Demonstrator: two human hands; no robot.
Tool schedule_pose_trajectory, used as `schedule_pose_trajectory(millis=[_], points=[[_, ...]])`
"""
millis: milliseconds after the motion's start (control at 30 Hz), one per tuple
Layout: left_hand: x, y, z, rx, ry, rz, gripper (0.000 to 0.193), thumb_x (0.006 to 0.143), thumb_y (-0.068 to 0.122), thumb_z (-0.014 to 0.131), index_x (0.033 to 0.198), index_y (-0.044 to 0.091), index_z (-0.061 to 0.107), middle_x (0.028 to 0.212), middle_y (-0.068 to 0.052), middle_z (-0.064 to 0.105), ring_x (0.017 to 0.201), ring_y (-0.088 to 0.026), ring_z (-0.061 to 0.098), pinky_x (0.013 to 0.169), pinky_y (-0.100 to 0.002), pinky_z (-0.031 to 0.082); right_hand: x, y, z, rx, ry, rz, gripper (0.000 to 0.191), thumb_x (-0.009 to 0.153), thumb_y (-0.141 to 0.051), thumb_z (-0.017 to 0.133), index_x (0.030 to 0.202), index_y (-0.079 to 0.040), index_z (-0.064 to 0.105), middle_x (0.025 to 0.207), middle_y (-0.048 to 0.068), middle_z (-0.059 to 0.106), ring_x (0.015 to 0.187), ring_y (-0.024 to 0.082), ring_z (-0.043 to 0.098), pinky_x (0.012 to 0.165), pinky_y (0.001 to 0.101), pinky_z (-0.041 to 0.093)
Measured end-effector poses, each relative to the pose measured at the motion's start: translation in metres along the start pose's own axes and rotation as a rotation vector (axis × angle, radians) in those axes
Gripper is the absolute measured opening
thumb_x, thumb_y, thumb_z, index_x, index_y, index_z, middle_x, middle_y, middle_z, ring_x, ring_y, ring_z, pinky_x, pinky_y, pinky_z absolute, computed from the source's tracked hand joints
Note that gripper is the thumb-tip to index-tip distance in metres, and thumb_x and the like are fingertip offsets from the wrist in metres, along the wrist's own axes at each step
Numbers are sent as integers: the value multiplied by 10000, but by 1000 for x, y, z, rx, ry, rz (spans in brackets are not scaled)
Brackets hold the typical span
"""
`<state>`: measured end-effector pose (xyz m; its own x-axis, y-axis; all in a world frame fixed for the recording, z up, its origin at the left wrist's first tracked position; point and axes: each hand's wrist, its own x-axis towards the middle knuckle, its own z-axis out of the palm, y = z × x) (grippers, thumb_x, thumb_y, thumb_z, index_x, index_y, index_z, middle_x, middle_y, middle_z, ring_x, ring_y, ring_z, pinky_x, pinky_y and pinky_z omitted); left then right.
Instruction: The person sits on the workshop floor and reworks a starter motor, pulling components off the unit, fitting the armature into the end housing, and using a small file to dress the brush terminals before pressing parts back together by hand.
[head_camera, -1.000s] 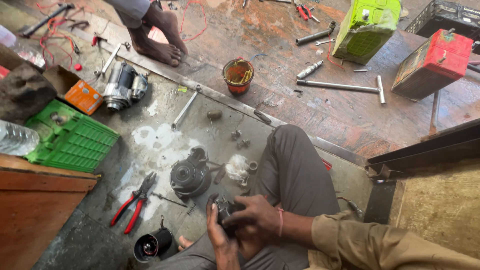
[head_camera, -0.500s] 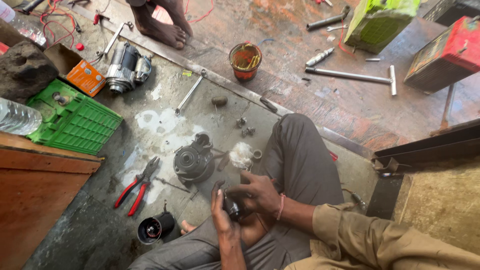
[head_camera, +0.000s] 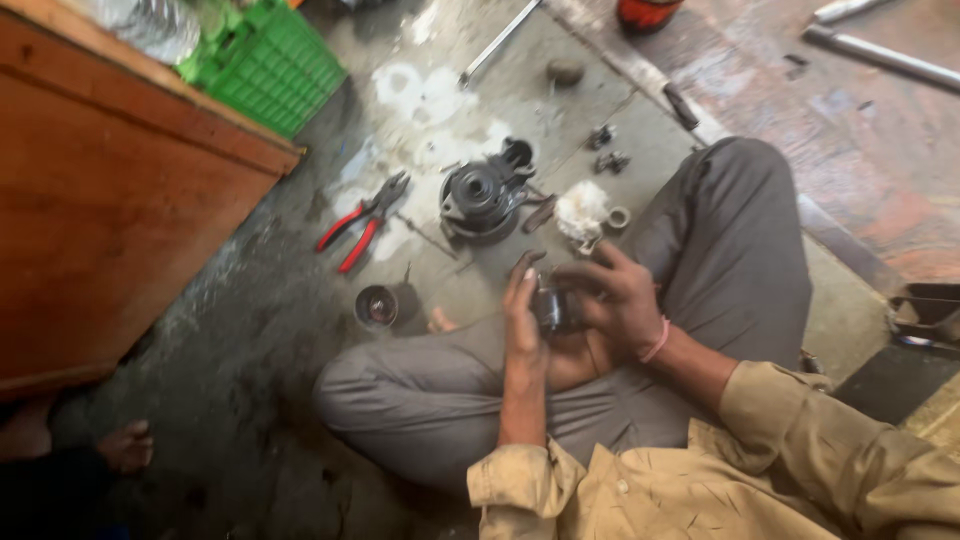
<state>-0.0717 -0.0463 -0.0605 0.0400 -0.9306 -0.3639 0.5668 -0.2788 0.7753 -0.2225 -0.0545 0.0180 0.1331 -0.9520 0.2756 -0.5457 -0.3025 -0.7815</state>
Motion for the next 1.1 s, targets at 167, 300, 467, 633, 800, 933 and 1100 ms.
schedule_pose_trajectory(millis=[167, 300, 467, 633, 800, 933, 1100], points=[[2, 1, -2, -84, 29, -26, 398, 996, 140, 432, 1311, 4, 634, 1242, -63, 649, 1083, -159, 603, 964, -301, 477, -5, -3, 7, 24, -41, -59, 411, 712, -33, 736, 1097, -176, 763, 921, 98, 605, 689, 275, 674, 611, 385, 541], [0, 5, -2, -128, 2, -62, 432, 980, 118, 420, 1351, 33, 624, 1134, -80, 634, 996, -165, 613, 884, -311, 498, -7, -6, 6, -102, -136, -96, 413, 661, -61, 794, 1053, -194, 789, 831, 105, 572, 635, 285, 654, 583, 417, 526], [-3, 12, 3, -84, 2, -19, 418, 981, 109, 435, 1346, 11, 613, 1241, -59, 635, 1054, -127, 623, 919, -268, 510, -4, -9, 7, -53, -67, -119, 371, 712, -90, 816, 1067, -181, 762, 853, 85, 579, 640, 269, 657, 563, 402, 515], [-6, 18, 8, -98, -7, -53, 421, 992, 120, 444, 1371, 22, 599, 1237, -78, 634, 1050, -162, 631, 893, -298, 522, -6, -8, 8, -64, -96, -192, 330, 739, -93, 806, 1057, -172, 764, 841, 72, 580, 625, 251, 662, 549, 387, 516], [-6, 22, 12, -131, -3, -49, 407, 992, 115, 461, 1367, 31, 592, 1269, -73, 639, 1081, -162, 639, 925, -296, 527, -7, -10, 7, -122, -8, -33, 221, 777, -99, 829, 979, -144, 754, 846, 82, 611, 632, 284, 658, 548, 400, 506], [-6, 24, 12, -142, -6, -69, 403, 1004, 121, 482, 1383, 58, 603, 1181, -84, 633, 983, -162, 628, 831, -294, 522, -4, -11, 6, -56, -84, -249, 256, 730, -129, 819, 956, -121, 700, 871, 81, 618, 698, 287, 678, 587, 403, 525], [-9, 24, 13, -125, 26, -68, 378, 993, 126, 510, 1353, 67, 609, 1109, -28, 655, 924, -110, 634, 782, -256, 528, -3, -11, 4, -119, -18, -84, 215, 787, -96, 802, 988, -123, 731, 865, 74, 618, 671, 277, 662, 585, 403, 514]])
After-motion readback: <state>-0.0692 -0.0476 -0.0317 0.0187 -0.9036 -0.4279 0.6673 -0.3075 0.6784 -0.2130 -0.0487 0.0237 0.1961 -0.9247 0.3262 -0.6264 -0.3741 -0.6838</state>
